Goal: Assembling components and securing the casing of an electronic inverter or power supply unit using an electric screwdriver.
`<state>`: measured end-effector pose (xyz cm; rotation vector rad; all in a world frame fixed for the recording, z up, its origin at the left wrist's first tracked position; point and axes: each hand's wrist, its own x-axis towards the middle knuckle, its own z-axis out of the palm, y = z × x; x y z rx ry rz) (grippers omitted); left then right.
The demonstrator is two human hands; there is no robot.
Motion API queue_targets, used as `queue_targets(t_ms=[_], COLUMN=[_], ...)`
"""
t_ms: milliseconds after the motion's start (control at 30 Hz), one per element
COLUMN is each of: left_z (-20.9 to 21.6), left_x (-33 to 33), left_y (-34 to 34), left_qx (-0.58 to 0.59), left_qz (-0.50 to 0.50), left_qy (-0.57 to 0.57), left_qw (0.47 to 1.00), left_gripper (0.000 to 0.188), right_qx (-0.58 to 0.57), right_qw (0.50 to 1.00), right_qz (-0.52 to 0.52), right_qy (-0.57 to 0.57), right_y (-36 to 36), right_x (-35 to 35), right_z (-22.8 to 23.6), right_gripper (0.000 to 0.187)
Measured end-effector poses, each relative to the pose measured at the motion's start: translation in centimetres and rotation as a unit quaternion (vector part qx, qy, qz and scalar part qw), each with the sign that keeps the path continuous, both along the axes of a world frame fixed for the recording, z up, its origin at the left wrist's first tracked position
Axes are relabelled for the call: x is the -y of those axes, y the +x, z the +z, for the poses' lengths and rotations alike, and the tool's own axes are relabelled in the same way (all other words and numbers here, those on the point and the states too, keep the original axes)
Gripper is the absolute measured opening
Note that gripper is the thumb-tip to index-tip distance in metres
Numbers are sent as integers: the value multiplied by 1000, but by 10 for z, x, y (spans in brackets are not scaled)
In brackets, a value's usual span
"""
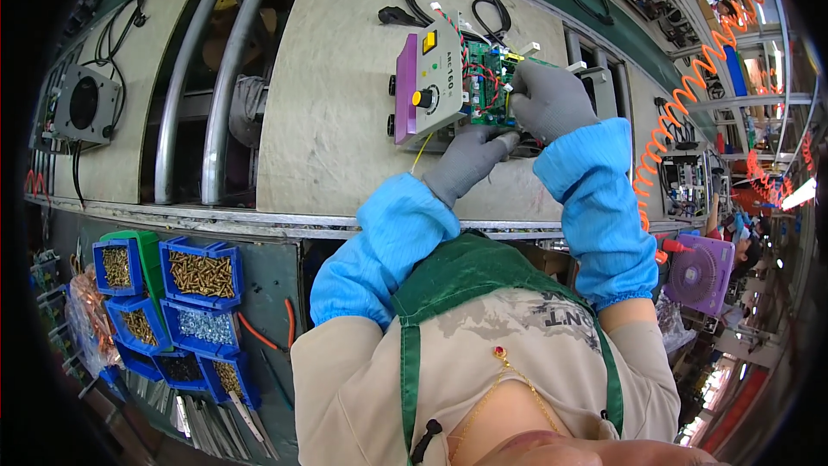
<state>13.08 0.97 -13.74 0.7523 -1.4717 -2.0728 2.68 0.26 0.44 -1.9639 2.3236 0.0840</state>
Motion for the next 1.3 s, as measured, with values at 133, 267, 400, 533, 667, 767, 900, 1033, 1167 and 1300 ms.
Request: queue_targets(t_ms=[133, 267, 400, 533, 667, 767, 900, 1033, 1167, 1300], left_z=[10, 7, 5, 2, 4, 0, 3, 1, 11, 11], left_x=[0, 0, 1, 2, 3, 3, 3, 3, 4, 5], left_y=[1, 0, -2, -2, 0, -3, -1, -2, 1, -1], left_qx=[-28, -14, -16, 17, 15, 9, 8, -16, -1, -4], left_qz=[8, -10, -3, -17, -24, -22, -23, -13, -10, -7], left_qy=[3, 2, -8, -8, -1, 0, -3, 0, -5, -12], left_qw=[1000, 1000, 1000, 1000, 1000, 1000, 1000, 1000, 1000, 1000], left_gripper=[38, 38, 39, 42, 42, 42, 41, 39, 39, 39], right_qx=[98, 140, 103, 93, 122, 105, 81, 93, 113, 118], right_qw=[994, 983, 991, 993, 988, 992, 995, 994, 991, 992], right_qz=[-37, -99, -72, -74, -85, -73, -55, -54, -59, -40], right_qy=[-41, -71, -50, -13, 30, 0, 0, 32, 27, -10], right_y=[-10, -10, -13, -13, -10, -11, -9, -11, -13, -12], right_x=[-17, -18, -10, -8, -7, -7, -6, -2, -3, -3], right_z=[-6, -7, -5, -4, 0, -4, -2, 2, -1, -6], right_gripper=[16, 17, 17, 17, 17, 17, 16, 15, 15, 15])
